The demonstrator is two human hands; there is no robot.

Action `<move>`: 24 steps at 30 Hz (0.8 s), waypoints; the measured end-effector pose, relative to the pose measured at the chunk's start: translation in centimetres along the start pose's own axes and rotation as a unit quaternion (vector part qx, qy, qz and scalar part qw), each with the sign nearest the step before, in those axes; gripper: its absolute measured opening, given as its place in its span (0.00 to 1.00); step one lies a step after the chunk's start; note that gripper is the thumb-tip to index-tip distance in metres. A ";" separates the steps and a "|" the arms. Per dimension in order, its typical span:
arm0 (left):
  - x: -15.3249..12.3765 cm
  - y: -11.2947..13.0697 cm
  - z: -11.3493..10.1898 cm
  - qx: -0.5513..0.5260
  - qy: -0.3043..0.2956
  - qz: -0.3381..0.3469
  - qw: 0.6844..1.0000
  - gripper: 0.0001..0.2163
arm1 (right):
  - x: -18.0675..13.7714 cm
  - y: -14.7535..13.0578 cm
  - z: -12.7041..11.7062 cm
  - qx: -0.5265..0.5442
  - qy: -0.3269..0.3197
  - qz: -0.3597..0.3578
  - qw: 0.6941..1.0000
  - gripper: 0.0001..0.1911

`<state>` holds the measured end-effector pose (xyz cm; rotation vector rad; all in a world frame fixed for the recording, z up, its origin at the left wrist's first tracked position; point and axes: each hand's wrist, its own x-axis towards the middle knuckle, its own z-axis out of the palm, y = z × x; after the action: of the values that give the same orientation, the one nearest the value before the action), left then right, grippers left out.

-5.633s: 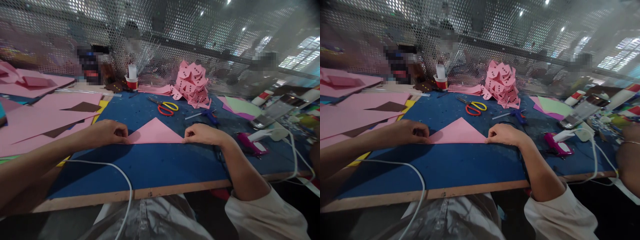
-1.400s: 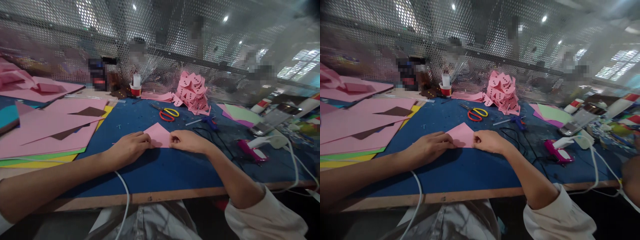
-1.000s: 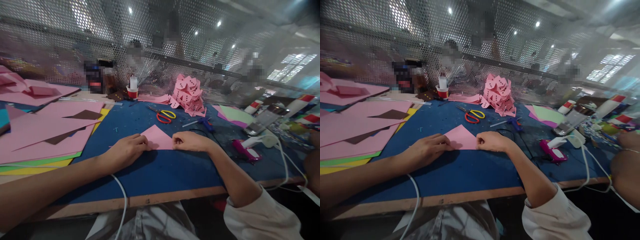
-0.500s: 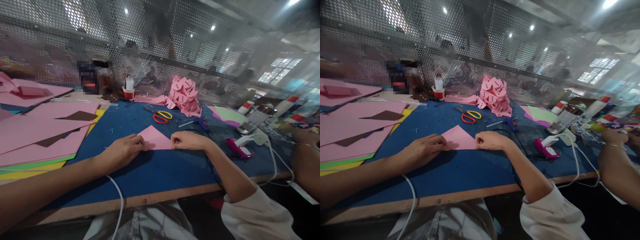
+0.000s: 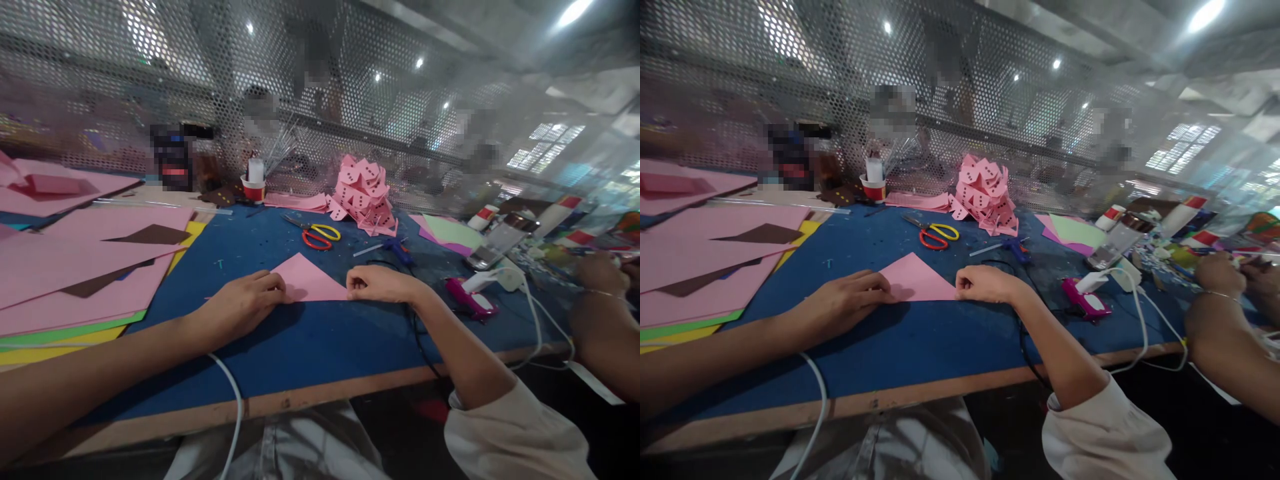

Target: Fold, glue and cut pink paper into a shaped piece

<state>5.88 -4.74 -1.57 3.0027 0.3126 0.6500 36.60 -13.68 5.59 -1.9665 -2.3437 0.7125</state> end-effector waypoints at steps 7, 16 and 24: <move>0.1 0.1 -0.1 -0.003 -0.004 0.001 1.000 0.15 | -0.3 0.5 -0.2 0.019 -0.001 0.000 1.000 0.05; 0.1 0.0 -0.1 -0.011 0.007 0.001 1.000 0.14 | 0.0 2.4 0.3 0.095 -0.023 -0.043 0.994 0.08; 0.2 -0.1 0.1 -0.031 0.004 -0.008 0.999 0.14 | -1.1 0.7 -2.2 0.065 0.015 -0.060 0.996 0.11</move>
<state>6.09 -4.62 -1.58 2.9367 0.3114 0.6573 38.07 -13.88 7.63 -1.7572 -2.3098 0.7997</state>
